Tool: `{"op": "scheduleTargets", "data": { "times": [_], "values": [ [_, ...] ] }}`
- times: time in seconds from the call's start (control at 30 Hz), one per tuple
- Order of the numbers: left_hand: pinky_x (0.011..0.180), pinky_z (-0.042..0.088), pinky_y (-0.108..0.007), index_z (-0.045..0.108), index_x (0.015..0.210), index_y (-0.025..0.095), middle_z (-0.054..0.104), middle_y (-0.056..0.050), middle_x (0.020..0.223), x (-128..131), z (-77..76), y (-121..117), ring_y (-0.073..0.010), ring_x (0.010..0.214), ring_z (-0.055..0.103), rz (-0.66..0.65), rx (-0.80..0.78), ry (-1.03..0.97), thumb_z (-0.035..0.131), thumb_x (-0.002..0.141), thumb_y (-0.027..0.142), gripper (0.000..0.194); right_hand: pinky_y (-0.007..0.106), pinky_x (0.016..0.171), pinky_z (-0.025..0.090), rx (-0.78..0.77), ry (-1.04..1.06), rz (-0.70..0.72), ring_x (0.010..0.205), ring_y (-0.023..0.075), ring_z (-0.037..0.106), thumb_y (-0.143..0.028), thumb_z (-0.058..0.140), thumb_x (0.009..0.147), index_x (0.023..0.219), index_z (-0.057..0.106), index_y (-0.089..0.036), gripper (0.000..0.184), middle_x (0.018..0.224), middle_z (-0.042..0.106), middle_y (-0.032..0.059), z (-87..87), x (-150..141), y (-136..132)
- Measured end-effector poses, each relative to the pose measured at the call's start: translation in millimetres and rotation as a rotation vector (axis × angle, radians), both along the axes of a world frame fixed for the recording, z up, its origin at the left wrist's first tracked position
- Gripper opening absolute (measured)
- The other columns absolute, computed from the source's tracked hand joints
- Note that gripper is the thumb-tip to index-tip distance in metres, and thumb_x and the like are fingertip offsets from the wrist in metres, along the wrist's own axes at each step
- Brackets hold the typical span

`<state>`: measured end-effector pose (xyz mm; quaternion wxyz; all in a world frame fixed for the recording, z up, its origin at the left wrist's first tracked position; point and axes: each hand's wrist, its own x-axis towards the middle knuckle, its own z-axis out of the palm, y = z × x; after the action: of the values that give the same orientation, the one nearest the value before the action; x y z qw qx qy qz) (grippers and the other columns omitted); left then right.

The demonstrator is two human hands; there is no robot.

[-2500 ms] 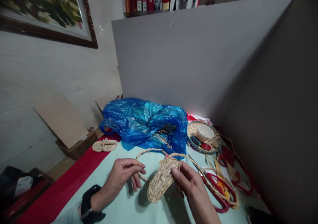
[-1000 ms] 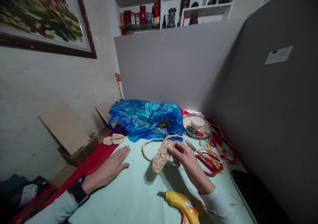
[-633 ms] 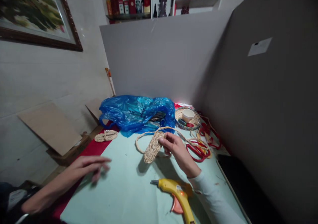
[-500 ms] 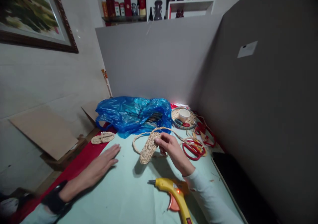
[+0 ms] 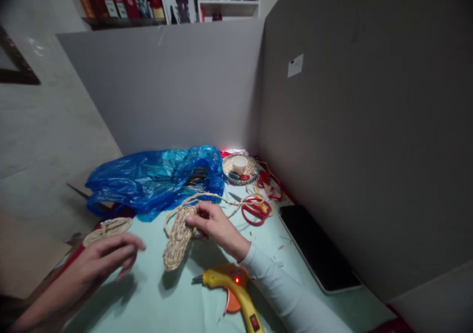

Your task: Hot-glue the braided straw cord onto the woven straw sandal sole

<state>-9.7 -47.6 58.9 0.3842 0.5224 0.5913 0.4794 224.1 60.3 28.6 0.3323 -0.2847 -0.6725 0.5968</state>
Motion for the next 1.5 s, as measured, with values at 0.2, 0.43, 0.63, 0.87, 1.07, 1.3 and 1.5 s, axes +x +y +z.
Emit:
{"op": "scheduleTargets", "data": {
  "times": [0.2, 0.43, 0.63, 0.87, 1.07, 1.3, 1.5],
  "values": [
    [0.08, 0.053, -0.029, 0.075, 0.097, 0.022, 0.075, -0.006, 0.097, 46.3, -10.3, 46.5, -0.0225, 0.091, 0.067, -0.046, 0.013, -0.116, 0.08, 0.072, 0.044, 0.034, 0.031, 0.07, 0.051, 0.092, 0.03, -0.046, 0.075, 0.0147, 0.06, -0.032, 0.067, 0.094, 0.09, 0.065, -0.016, 0.017, 0.085, 0.064, -0.001, -5.8, -7.7, -4.7],
    [0.076, 0.051, -0.025, 0.067, 0.096, 0.022, 0.068, 0.0, 0.086, 53.4, -37.4, 42.9, -0.0172, 0.084, 0.064, 0.014, -0.013, -0.287, 0.08, 0.076, 0.04, 0.03, 0.027, 0.058, 0.035, -0.001, 0.059, -0.083, 0.062, 0.0115, 0.046, -0.038, 0.073, 0.087, 0.078, 0.067, -0.017, 0.024, 0.069, 0.057, -0.0035, -0.1, -2.9, -8.5],
    [0.071, 0.048, -0.021, 0.07, 0.107, 0.024, 0.064, 0.001, 0.085, 45.0, -45.0, 40.9, -0.0141, 0.08, 0.062, 0.037, -0.066, -0.293, 0.082, 0.076, 0.038, 0.035, 0.021, 0.051, 0.038, -0.246, 0.23, -0.274, 0.062, 0.0099, 0.052, -0.037, 0.07, 0.089, 0.092, 0.069, -0.014, 0.022, 0.088, 0.071, 0.0055, 1.6, 11.9, 9.4],
    [0.072, 0.048, -0.021, 0.075, 0.101, 0.024, 0.066, 0.0, 0.087, 43.0, -48.4, 43.6, -0.015, 0.081, 0.062, 0.085, -0.083, -0.224, 0.082, 0.075, 0.04, 0.031, 0.018, 0.051, 0.047, -0.349, 0.46, -0.466, 0.062, 0.0078, 0.056, -0.026, 0.067, 0.092, 0.101, 0.067, -0.015, 0.013, 0.093, 0.07, 0.0041, 12.6, 46.5, 42.3],
    [0.07, 0.05, -0.023, 0.076, 0.1, 0.021, 0.068, -0.002, 0.09, 41.3, -51.4, 45.8, -0.0173, 0.081, 0.063, 0.102, -0.128, -0.291, 0.085, 0.069, 0.041, 0.038, 0.035, 0.072, 0.06, -0.246, 0.385, -0.528, 0.086, 0.0177, 0.069, -0.031, 0.063, 0.099, 0.114, 0.064, -0.016, 0.022, 0.11, 0.069, 0.0056, 64.8, 83.0, 94.5],
    [0.064, 0.053, -0.017, 0.074, 0.1, 0.023, 0.073, -0.002, 0.089, 39.4, -45.5, 47.8, -0.0169, 0.08, 0.067, 0.164, -0.17, -0.422, 0.091, 0.061, 0.04, 0.046, 0.039, 0.078, 0.06, -0.015, 0.263, -0.467, 0.094, 0.0205, 0.069, -0.032, 0.063, 0.099, 0.12, 0.063, -0.017, 0.026, 0.117, 0.067, 0.0072, 178.5, 76.0, 126.1],
    [0.069, 0.058, -0.017, 0.075, 0.097, 0.026, 0.076, 0.0, 0.093, 43.3, -41.3, 45.8, -0.0182, 0.085, 0.071, 0.268, -0.137, -0.547, 0.095, 0.054, 0.037, 0.049, 0.013, 0.038, 0.028, 0.352, 0.317, -0.322, 0.05, 0.0047, 0.04, -0.001, 0.048, 0.097, 0.088, 0.056, -0.022, 0.025, 0.077, 0.063, -0.0064, 232.3, 14.5, 130.6]
  ]
}}
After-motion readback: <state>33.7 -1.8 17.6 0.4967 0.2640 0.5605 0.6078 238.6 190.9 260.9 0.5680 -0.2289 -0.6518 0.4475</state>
